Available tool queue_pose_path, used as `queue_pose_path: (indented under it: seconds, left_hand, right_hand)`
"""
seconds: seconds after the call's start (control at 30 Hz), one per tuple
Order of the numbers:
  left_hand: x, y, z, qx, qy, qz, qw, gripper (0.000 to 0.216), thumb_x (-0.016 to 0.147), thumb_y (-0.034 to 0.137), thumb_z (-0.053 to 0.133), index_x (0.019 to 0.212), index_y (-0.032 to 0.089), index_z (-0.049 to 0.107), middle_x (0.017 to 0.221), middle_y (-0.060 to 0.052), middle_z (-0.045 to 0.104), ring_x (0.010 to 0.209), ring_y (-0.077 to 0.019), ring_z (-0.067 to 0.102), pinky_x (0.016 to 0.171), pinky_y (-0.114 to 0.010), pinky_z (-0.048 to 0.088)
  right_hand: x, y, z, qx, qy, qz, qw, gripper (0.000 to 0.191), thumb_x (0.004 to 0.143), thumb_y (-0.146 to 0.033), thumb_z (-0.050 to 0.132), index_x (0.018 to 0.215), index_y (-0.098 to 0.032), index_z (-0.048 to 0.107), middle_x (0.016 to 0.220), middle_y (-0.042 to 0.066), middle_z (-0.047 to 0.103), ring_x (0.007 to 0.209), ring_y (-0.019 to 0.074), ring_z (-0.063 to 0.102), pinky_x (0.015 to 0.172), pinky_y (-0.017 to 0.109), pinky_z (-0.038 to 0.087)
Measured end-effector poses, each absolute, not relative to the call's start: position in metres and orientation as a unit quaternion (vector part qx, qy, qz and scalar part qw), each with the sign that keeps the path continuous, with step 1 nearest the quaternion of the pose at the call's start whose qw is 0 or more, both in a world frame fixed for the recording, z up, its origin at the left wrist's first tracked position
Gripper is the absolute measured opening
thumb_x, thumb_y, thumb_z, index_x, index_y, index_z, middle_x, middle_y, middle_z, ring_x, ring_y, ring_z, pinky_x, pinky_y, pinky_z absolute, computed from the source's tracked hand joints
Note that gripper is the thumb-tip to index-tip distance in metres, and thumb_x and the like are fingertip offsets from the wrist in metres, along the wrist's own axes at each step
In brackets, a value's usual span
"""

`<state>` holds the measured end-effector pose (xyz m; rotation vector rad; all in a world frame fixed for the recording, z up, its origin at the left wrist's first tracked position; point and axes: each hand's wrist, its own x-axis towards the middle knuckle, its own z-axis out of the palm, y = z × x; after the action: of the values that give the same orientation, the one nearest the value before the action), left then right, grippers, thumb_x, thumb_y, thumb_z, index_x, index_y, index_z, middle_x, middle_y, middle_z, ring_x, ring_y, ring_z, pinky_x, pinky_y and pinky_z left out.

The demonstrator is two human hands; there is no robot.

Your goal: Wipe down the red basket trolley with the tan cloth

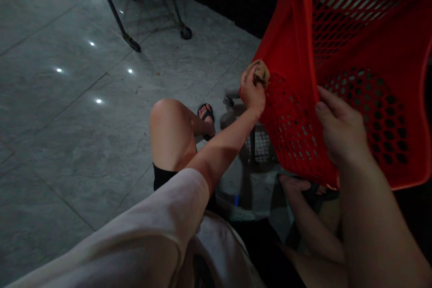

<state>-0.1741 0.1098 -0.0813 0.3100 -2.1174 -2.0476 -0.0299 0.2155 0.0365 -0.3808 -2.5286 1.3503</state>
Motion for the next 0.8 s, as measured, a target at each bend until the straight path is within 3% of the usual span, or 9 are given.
queue_pose_path:
  seconds: [0.2, 0.4, 0.57, 0.7, 0.8]
  left_hand:
    - [-0.077, 0.134, -0.115, 0.135, -0.707, -0.693, 0.048, 0.046, 0.094, 0.003, 0.049, 0.132, 0.018, 0.07, 0.141, -0.012, 0.065, 0.135, -0.0198, 0.058, 0.122, -0.037, 0.042]
    - [0.041, 0.152, -0.139, 0.055, -0.698, -0.714, -0.004, 0.05, 0.086, 0.0, 0.052, 0.125, 0.022, 0.076, 0.13, -0.01, 0.067, 0.125, -0.0202, 0.064, 0.115, -0.038, 0.05]
    - [-0.001, 0.134, -0.14, 0.031, -0.694, -0.718, 0.028, 0.032, 0.095, 0.015, 0.06, 0.124, 0.021, 0.071, 0.137, -0.012, 0.064, 0.134, -0.0221, 0.059, 0.121, -0.043, 0.045]
    - [-0.084, 0.126, -0.142, 0.127, -0.709, -0.693, 0.022, 0.05, 0.1, 0.031, 0.065, 0.148, 0.025, 0.051, 0.162, -0.015, 0.045, 0.153, -0.0241, 0.042, 0.128, -0.044, 0.036]
    - [-0.152, 0.119, -0.149, 0.159, -0.724, -0.671, 0.012, 0.053, 0.105, 0.034, 0.057, 0.155, 0.019, 0.043, 0.167, -0.02, 0.038, 0.158, -0.0259, 0.037, 0.129, -0.043, 0.033]
  right_hand:
    - [-0.039, 0.213, 0.035, -0.084, -0.897, 0.404, 0.158, 0.044, 0.095, -0.026, 0.059, 0.137, -0.025, 0.072, 0.137, 0.007, 0.073, 0.129, 0.0234, 0.069, 0.118, 0.051, 0.049]
    - [-0.037, 0.216, 0.041, -0.069, -0.923, 0.343, 0.157, 0.048, 0.097, -0.018, 0.055, 0.141, -0.029, 0.069, 0.139, 0.006, 0.072, 0.129, 0.022, 0.069, 0.117, 0.049, 0.05]
    - [-0.033, 0.229, 0.031, -0.092, -0.898, 0.399, 0.159, 0.044, 0.098, -0.022, 0.061, 0.139, -0.033, 0.07, 0.141, 0.005, 0.071, 0.131, 0.0221, 0.067, 0.12, 0.051, 0.047]
    - [-0.035, 0.226, 0.029, -0.088, -0.899, 0.401, 0.155, 0.041, 0.099, -0.025, 0.062, 0.139, -0.034, 0.07, 0.14, 0.004, 0.071, 0.132, 0.0223, 0.067, 0.121, 0.052, 0.047]
    - [-0.037, 0.221, 0.032, -0.052, -0.902, 0.404, 0.145, 0.04, 0.102, -0.029, 0.059, 0.139, -0.04, 0.069, 0.14, 0.0, 0.071, 0.136, 0.0242, 0.064, 0.123, 0.056, 0.045]
